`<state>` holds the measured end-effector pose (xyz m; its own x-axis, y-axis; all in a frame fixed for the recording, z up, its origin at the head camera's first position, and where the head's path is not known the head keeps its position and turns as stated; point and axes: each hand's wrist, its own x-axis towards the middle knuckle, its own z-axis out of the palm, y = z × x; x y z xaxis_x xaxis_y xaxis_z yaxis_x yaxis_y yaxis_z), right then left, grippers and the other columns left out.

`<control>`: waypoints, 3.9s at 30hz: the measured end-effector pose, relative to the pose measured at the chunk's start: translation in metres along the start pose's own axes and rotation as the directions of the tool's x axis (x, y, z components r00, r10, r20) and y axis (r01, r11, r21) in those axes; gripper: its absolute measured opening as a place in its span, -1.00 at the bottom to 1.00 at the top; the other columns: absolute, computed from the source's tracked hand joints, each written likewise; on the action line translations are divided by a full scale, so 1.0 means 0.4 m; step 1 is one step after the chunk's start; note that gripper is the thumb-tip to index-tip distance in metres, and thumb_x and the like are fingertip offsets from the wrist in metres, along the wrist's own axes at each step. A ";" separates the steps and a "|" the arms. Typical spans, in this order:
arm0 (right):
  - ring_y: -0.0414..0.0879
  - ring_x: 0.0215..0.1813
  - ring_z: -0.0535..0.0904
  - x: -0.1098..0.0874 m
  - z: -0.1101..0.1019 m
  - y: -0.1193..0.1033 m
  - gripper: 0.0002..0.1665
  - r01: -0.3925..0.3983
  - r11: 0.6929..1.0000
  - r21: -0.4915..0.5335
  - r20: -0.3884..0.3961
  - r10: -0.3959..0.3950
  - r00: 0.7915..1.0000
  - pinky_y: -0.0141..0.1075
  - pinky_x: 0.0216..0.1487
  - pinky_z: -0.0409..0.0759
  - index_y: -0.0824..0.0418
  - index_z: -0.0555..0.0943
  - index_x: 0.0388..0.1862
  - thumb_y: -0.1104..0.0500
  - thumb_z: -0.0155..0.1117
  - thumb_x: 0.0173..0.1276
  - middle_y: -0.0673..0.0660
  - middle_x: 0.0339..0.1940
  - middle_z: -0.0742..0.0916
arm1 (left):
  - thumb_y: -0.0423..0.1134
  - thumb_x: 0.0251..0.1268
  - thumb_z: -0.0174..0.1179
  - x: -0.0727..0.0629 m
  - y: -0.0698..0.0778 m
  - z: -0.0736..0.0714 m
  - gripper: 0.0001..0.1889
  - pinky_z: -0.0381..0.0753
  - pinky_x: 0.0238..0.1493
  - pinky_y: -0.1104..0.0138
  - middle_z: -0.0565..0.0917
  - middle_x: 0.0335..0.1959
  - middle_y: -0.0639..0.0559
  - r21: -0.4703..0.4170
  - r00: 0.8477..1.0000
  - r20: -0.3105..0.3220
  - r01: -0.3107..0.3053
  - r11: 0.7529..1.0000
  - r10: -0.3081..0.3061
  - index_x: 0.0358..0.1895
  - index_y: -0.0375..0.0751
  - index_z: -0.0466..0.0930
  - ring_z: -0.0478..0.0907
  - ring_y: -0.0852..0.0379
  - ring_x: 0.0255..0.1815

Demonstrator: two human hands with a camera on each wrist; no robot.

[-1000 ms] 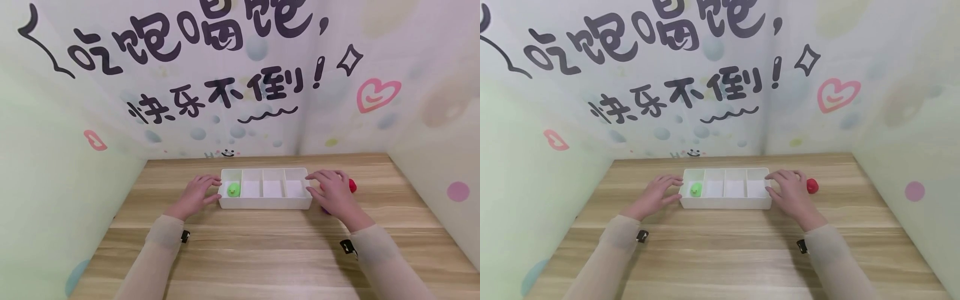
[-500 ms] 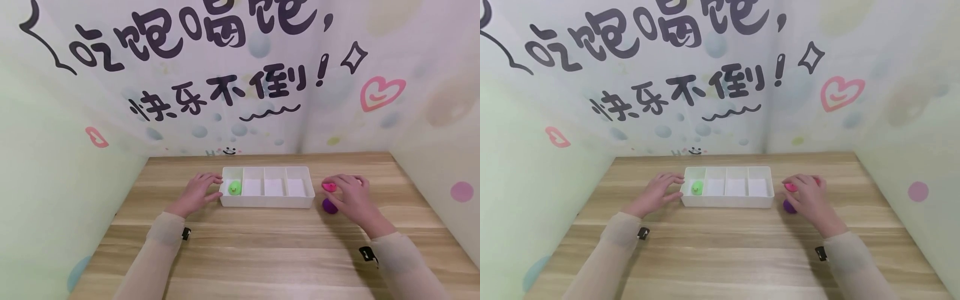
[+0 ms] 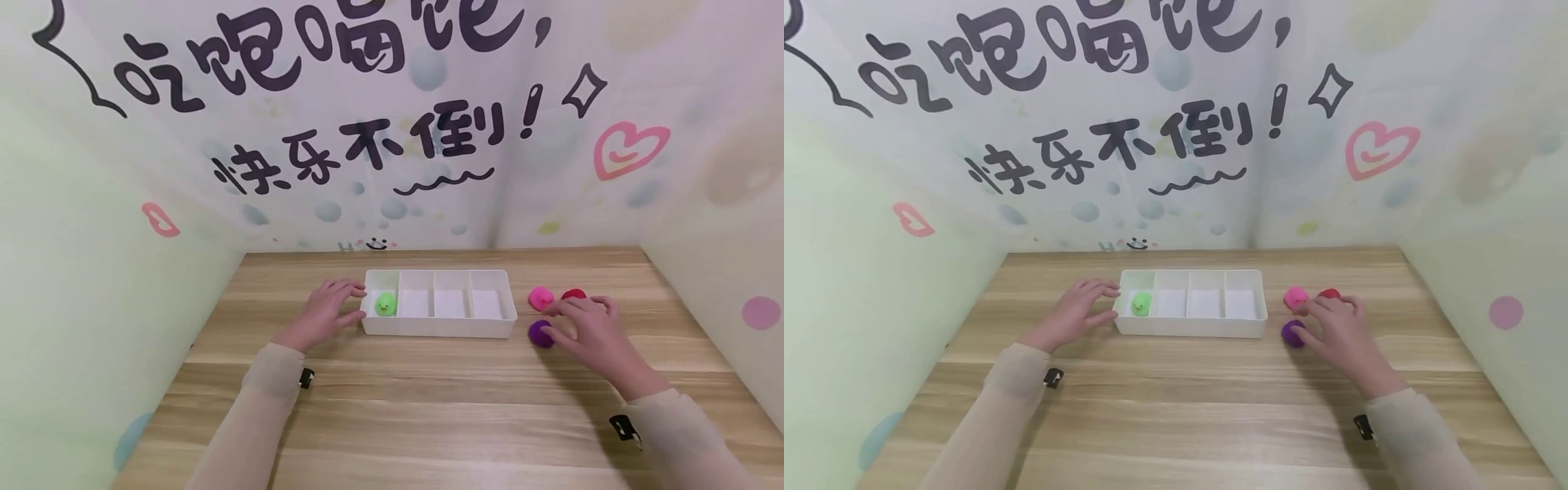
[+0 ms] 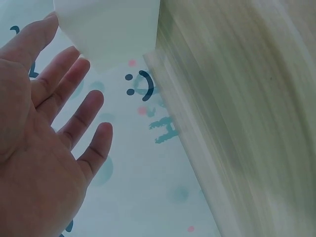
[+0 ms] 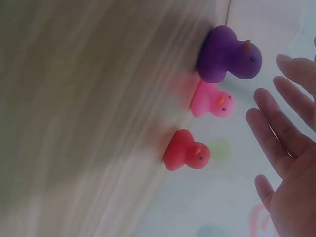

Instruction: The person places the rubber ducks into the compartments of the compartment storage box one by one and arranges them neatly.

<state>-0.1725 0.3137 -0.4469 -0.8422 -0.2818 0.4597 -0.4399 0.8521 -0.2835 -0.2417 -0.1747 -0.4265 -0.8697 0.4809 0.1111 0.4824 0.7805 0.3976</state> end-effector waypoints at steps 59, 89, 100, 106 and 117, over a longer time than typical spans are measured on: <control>0.08 -0.24 0.69 0.008 -0.012 -0.008 -0.57 0.051 0.999 0.001 -0.050 -0.051 0.997 0.26 0.14 0.20 0.09 0.73 -0.23 0.24 0.73 -0.10 0.04 -0.33 0.79 | -0.05 0.39 0.37 -0.007 -0.008 -0.004 -0.58 0.32 0.44 -0.22 0.53 0.43 0.03 0.002 1.000 0.005 0.007 1.000 -0.007 0.20 -0.18 0.63 0.37 -0.15 0.44; 0.10 -0.03 0.66 0.136 -0.006 -0.117 -0.62 0.079 0.991 0.110 -0.064 -0.073 0.995 0.24 0.26 0.15 0.14 0.74 -0.13 0.27 0.66 0.04 0.13 -0.14 0.81 | -0.06 0.39 0.38 -0.003 -0.012 -0.001 -0.58 0.31 0.46 -0.21 0.53 0.43 0.04 0.005 1.000 0.010 0.006 1.000 -0.006 0.20 -0.16 0.63 0.36 -0.13 0.46; 0.07 -0.05 0.67 0.185 0.019 -0.158 -0.64 0.061 0.991 0.118 -0.018 -0.059 0.998 0.23 0.29 0.15 0.14 0.74 -0.10 0.22 0.65 0.11 0.12 -0.13 0.81 | -0.05 0.40 0.36 0.001 -0.002 -0.003 -0.56 0.32 0.45 -0.19 0.52 0.43 0.02 0.012 1.000 0.022 -0.006 1.000 0.006 0.21 -0.21 0.63 0.36 -0.13 0.45; 0.07 0.00 0.66 0.204 0.040 -0.185 -0.64 0.044 0.990 0.135 0.013 -0.046 0.999 0.24 0.32 0.15 0.13 0.74 -0.07 0.18 0.64 0.15 0.11 -0.11 0.81 | -0.06 0.40 0.37 -0.001 -0.005 -0.004 -0.57 0.33 0.44 -0.20 0.53 0.43 0.01 0.017 1.000 0.018 -0.005 1.000 0.004 0.20 -0.20 0.63 0.37 -0.13 0.43; 0.05 0.03 0.67 0.245 0.079 -0.237 -0.66 0.051 0.985 0.167 0.045 -0.059 0.997 0.23 0.40 0.12 0.13 0.74 -0.06 0.14 0.62 0.20 0.10 -0.08 0.82 | -0.06 0.40 0.36 -0.003 -0.010 -0.005 -0.59 0.36 0.38 -0.17 0.54 0.40 0.06 -0.008 1.000 0.008 -0.005 1.000 0.005 0.19 -0.18 0.63 0.37 -0.08 0.37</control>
<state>-0.2232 0.1912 -0.4015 -0.8281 -0.3511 0.4371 -0.5278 0.7512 -0.3964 -0.2427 -0.1791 -0.4263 -0.8665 0.4879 0.1061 0.4858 0.7747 0.4047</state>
